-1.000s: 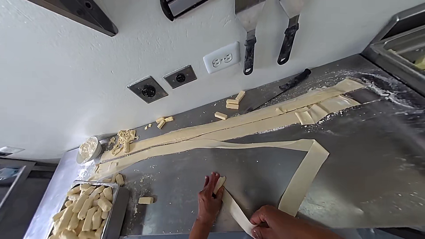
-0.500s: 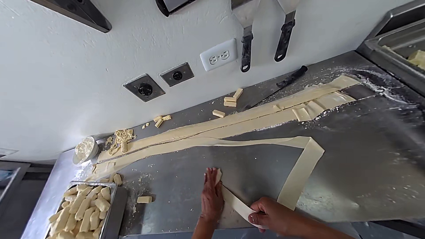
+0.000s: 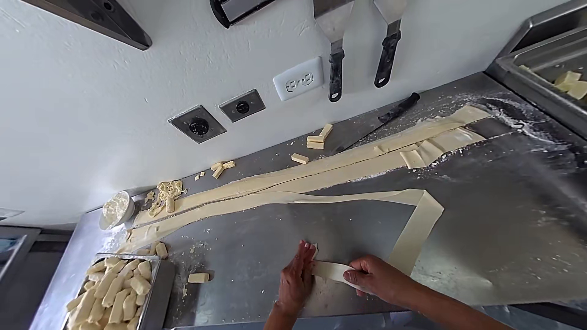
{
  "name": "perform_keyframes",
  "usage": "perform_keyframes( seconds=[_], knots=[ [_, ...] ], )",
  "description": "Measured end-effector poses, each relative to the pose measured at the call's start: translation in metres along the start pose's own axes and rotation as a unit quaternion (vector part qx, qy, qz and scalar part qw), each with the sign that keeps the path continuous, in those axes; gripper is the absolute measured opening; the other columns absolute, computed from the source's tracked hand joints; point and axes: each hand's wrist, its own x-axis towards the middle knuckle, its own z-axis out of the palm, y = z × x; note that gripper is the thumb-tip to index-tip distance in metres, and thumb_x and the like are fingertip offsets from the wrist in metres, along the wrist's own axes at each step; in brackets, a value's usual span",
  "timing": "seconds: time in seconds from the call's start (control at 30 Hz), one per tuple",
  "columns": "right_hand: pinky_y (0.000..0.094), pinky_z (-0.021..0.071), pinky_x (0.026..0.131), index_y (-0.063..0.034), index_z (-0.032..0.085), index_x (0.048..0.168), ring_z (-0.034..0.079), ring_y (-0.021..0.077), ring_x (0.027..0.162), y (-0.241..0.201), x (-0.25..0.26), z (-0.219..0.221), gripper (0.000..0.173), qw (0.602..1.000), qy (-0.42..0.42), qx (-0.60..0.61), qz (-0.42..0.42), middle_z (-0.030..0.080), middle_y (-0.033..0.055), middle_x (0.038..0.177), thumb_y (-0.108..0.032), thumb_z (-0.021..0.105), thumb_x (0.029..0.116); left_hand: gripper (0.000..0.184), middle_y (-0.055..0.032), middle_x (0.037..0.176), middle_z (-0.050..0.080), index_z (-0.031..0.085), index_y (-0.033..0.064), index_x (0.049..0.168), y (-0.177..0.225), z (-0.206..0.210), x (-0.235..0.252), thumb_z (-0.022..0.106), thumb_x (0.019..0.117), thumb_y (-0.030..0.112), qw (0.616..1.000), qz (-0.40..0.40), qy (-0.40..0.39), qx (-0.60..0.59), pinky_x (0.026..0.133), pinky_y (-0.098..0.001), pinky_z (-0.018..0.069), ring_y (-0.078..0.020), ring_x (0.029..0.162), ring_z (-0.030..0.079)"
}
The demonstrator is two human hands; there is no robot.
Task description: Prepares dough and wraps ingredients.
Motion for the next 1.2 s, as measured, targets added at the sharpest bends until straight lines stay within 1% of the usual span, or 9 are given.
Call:
perform_keyframes(
  seconds=[0.1, 0.27, 0.37, 0.47, 0.53, 0.7, 0.83, 1.0, 1.2],
  knots=[
    [0.0234, 0.0381, 0.055, -0.0049, 0.064, 0.089, 0.048, 0.0032, 0.056, -0.003, 0.001, -0.003, 0.032, 1.000, 0.014, 0.000, -0.005, 0.060, -0.0025, 0.072, -0.029, 0.054, 0.1078, 0.053, -0.0266, 0.123, 0.069, 0.051, -0.0228, 0.133, 0.002, 0.003, -0.002, 0.064, 0.0898, 0.005, 0.999, -0.026, 0.018, -0.015, 0.100, -0.0464, 0.0548, -0.0375, 0.113, 0.070],
    [0.0233, 0.0384, 0.056, -0.0050, 0.066, 0.092, 0.047, 0.0031, 0.057, -0.001, -0.001, -0.011, 0.031, 1.000, 0.024, -0.014, -0.004, 0.060, -0.0033, 0.071, -0.029, 0.054, 0.1079, 0.025, -0.0248, 0.116, 0.072, 0.075, -0.0097, 0.108, 0.004, 0.007, 0.006, 0.059, 0.0883, -0.005, 0.998, -0.016, 0.066, 0.006, 0.102, -0.0518, 0.0531, -0.0424, 0.111, 0.070],
    [0.0234, 0.0405, 0.057, -0.0034, 0.068, 0.096, 0.049, 0.0035, 0.058, 0.000, -0.003, -0.012, 0.031, 1.000, 0.025, -0.013, -0.013, 0.061, -0.0023, 0.073, -0.029, 0.054, 0.1078, 0.028, -0.0222, 0.117, 0.073, 0.076, -0.0075, 0.108, 0.003, 0.004, 0.000, 0.053, 0.0936, -0.001, 0.999, 0.048, 0.016, 0.017, 0.104, -0.0507, 0.0518, -0.0400, 0.114, 0.069],
    [0.0236, 0.0409, 0.058, -0.0034, 0.068, 0.096, 0.050, 0.0033, 0.059, 0.000, -0.001, -0.011, 0.031, 1.000, 0.019, -0.012, -0.016, 0.062, -0.0019, 0.074, -0.028, 0.053, 0.1079, 0.030, -0.0239, 0.116, 0.072, 0.071, -0.0123, 0.115, 0.003, -0.001, -0.004, 0.057, 0.0924, 0.001, 1.000, 0.000, 0.024, -0.016, 0.100, -0.0465, 0.0555, -0.0369, 0.110, 0.072],
    [0.0230, 0.0411, 0.058, -0.0032, 0.068, 0.098, 0.051, 0.0028, 0.060, -0.002, -0.003, -0.010, 0.030, 1.000, 0.014, -0.009, -0.019, 0.063, -0.0021, 0.075, -0.028, 0.054, 0.1077, 0.039, -0.0272, 0.122, 0.069, 0.066, -0.0157, 0.121, 0.005, 0.004, -0.005, 0.062, 0.0899, 0.007, 0.999, -0.022, 0.033, -0.007, 0.105, -0.0544, 0.0492, -0.0419, 0.116, 0.068],
    [0.0252, 0.0418, 0.059, -0.0025, 0.069, 0.096, 0.051, 0.0047, 0.061, -0.001, -0.005, -0.003, 0.031, 0.999, -0.012, -0.024, -0.030, 0.063, -0.0008, 0.075, -0.029, 0.055, 0.1070, 0.025, -0.0252, 0.115, 0.073, 0.075, -0.0101, 0.107, 0.006, 0.010, 0.004, 0.060, 0.0877, -0.003, 0.997, -0.021, 0.068, 0.016, 0.101, -0.0531, 0.0536, -0.0423, 0.111, 0.070],
    [0.0237, 0.0417, 0.058, -0.0033, 0.069, 0.093, 0.051, 0.0032, 0.059, 0.000, -0.007, 0.002, 0.032, 0.999, -0.021, -0.022, -0.042, 0.063, -0.0020, 0.073, -0.029, 0.056, 0.1062, 0.028, -0.0224, 0.120, 0.072, 0.075, -0.0079, 0.109, 0.011, 0.005, -0.002, 0.054, 0.0931, -0.001, 0.999, 0.031, -0.012, 0.000, 0.103, -0.0499, 0.0530, -0.0394, 0.115, 0.069],
    [0.0235, 0.0423, 0.059, -0.0017, 0.069, 0.094, 0.052, 0.0029, 0.060, 0.000, -0.006, 0.005, 0.030, 0.998, -0.048, -0.027, -0.030, 0.064, -0.0009, 0.074, -0.026, 0.057, 0.1060, 0.037, -0.0259, 0.124, 0.069, 0.070, -0.0126, 0.117, 0.010, 0.013, -0.007, 0.062, 0.0909, 0.012, 1.000, 0.006, 0.007, 0.009, 0.107, -0.0563, 0.0476, -0.0418, 0.120, 0.066],
    [0.0246, 0.0432, 0.059, -0.0018, 0.067, 0.095, 0.053, 0.0045, 0.060, -0.002, 0.008, 0.011, 0.030, 0.998, -0.063, -0.028, 0.006, 0.064, -0.0003, 0.075, -0.027, 0.055, 0.1070, 0.022, -0.0275, 0.123, 0.069, 0.076, -0.0079, 0.104, 0.021, 0.014, -0.005, 0.060, 0.0906, 0.000, 0.999, -0.025, 0.034, 0.001, 0.102, -0.0509, 0.0532, -0.0441, 0.118, 0.066]
  ],
)
